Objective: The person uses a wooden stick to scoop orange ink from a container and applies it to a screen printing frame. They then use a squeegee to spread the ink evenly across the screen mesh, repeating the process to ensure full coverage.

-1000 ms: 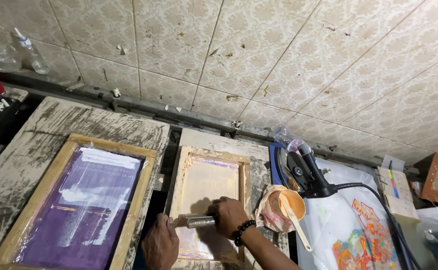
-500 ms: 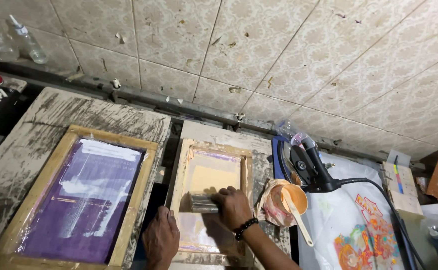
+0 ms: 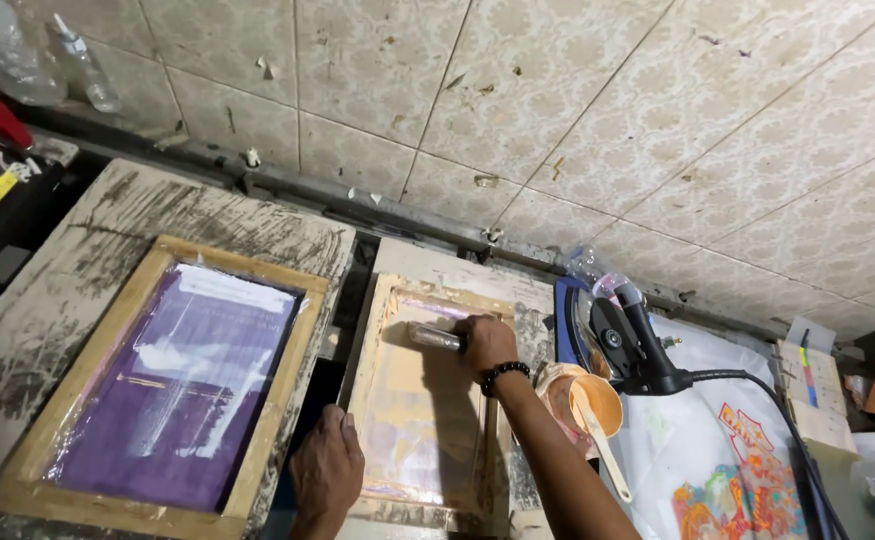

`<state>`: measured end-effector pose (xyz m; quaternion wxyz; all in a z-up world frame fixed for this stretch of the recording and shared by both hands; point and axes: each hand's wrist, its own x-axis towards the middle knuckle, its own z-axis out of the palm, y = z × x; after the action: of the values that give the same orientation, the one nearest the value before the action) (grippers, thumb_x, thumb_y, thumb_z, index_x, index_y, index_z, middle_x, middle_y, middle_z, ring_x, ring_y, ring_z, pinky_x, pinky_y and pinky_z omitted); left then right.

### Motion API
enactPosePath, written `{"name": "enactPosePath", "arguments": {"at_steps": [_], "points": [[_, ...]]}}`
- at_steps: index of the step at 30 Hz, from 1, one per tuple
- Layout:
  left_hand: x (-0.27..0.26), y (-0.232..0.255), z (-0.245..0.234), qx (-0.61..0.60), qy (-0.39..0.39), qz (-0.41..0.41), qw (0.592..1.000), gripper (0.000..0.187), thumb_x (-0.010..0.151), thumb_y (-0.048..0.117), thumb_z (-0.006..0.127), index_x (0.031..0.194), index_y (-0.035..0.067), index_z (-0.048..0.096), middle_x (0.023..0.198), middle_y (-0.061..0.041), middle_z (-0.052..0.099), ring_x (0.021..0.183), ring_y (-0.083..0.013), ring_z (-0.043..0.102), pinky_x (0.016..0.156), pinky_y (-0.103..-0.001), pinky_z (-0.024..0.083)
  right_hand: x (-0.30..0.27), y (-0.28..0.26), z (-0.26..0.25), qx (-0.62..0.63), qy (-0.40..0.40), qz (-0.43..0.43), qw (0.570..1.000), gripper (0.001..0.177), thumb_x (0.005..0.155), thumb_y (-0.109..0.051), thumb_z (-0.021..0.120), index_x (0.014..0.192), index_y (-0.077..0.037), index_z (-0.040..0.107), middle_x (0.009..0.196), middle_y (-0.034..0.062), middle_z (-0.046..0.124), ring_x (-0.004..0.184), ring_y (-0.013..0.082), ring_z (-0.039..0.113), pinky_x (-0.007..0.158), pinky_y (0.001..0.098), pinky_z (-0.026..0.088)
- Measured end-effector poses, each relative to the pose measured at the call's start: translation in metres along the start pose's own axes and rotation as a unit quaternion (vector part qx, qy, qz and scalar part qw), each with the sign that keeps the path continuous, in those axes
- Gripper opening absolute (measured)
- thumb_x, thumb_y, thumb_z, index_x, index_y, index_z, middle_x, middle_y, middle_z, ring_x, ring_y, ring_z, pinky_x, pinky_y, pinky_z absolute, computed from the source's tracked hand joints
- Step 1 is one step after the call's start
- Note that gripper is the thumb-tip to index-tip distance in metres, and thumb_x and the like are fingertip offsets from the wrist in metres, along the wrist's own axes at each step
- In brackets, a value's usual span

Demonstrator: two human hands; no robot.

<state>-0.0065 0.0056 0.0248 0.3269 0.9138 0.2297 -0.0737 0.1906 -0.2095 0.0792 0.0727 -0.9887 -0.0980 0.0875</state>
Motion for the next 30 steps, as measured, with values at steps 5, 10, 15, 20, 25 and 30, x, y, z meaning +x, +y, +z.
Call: {"name": "enactPosePath", "arguments": {"at_steps": [5, 10, 15, 20, 25, 30], "points": [[0.008, 0.003, 0.002, 0.016, 0.010, 0.008, 1.000, 0.028, 0.109, 0.045, 0.034, 0.099, 0.024, 0.050, 0.072, -0.006, 0.065, 0.067, -0.0314, 0.066, 0.059, -0.046, 0.044, -0.063, -0.019, 0.001, -0.036, -0.018, -0.045, 0.998, 0.015, 0.099, -0.013, 0.063, 0.103, -0.021, 0.075, 0.074, 0.0006, 0.068, 0.061, 0.0120, 0.062, 0.054, 0.0225, 0.056], [0.001, 0.010, -0.005, 0.005, 0.011, -0.013, 1.000, 0.026, 0.107, 0.044, 0.037, 0.101, 0.023, 0.052, 0.078, -0.010, 0.072, 0.074, -0.0368, 0.069, 0.064, -0.049, 0.047, -0.117, -0.033, -0.010, 0.006, -0.067, -0.129, 0.989, 0.016, 0.090, -0.008, 0.073, 0.096, -0.022, 0.077, 0.074, -0.0016, 0.070, 0.069, 0.0134, 0.064, 0.059, 0.0242, 0.058], [0.006, 0.005, 0.002, 0.007, 0.008, -0.006, 1.000, 0.027, 0.109, 0.043, 0.034, 0.097, 0.023, 0.048, 0.076, -0.008, 0.065, 0.067, -0.0328, 0.065, 0.060, -0.047, 0.045, -0.080, -0.023, -0.029, -0.036, -0.074, -0.110, 0.991, 0.016, 0.093, -0.005, 0.068, 0.103, -0.016, 0.075, 0.082, 0.0033, 0.071, 0.072, 0.0185, 0.070, 0.064, 0.0261, 0.063], [0.005, 0.004, 0.002, 0.012, 0.007, -0.001, 1.000, 0.027, 0.109, 0.042, 0.034, 0.101, 0.023, 0.050, 0.075, -0.007, 0.069, 0.068, -0.0318, 0.067, 0.061, -0.046, 0.046, -0.032, -0.020, 0.013, -0.053, 0.157, -0.155, 0.974, 0.035, 0.086, 0.001, 0.073, 0.114, -0.019, 0.075, 0.082, 0.0095, 0.073, 0.082, 0.0322, 0.065, 0.096, 0.0515, 0.048], [0.008, -0.003, 0.011, 0.010, 0.036, 0.009, 0.999, 0.028, 0.107, 0.043, 0.035, 0.100, 0.022, 0.050, 0.078, -0.011, 0.070, 0.075, -0.0382, 0.069, 0.064, -0.052, 0.048, -0.087, -0.027, 0.045, 0.011, 0.218, -0.200, 0.955, 0.046, 0.078, -0.013, 0.087, 0.113, -0.019, 0.058, 0.078, 0.0075, 0.068, 0.064, 0.0207, 0.060, 0.055, 0.0323, 0.054], [0.005, 0.003, 0.002, 0.008, 0.010, -0.004, 1.000, 0.027, 0.108, 0.044, 0.034, 0.099, 0.024, 0.049, 0.076, -0.009, 0.066, 0.070, -0.0343, 0.066, 0.061, -0.048, 0.045, -0.085, -0.021, -0.008, -0.008, 0.088, -0.178, 0.980, 0.014, 0.089, -0.004, 0.071, 0.097, -0.014, 0.077, 0.073, 0.0032, 0.071, 0.063, 0.0211, 0.065, 0.053, 0.0308, 0.061]]}}
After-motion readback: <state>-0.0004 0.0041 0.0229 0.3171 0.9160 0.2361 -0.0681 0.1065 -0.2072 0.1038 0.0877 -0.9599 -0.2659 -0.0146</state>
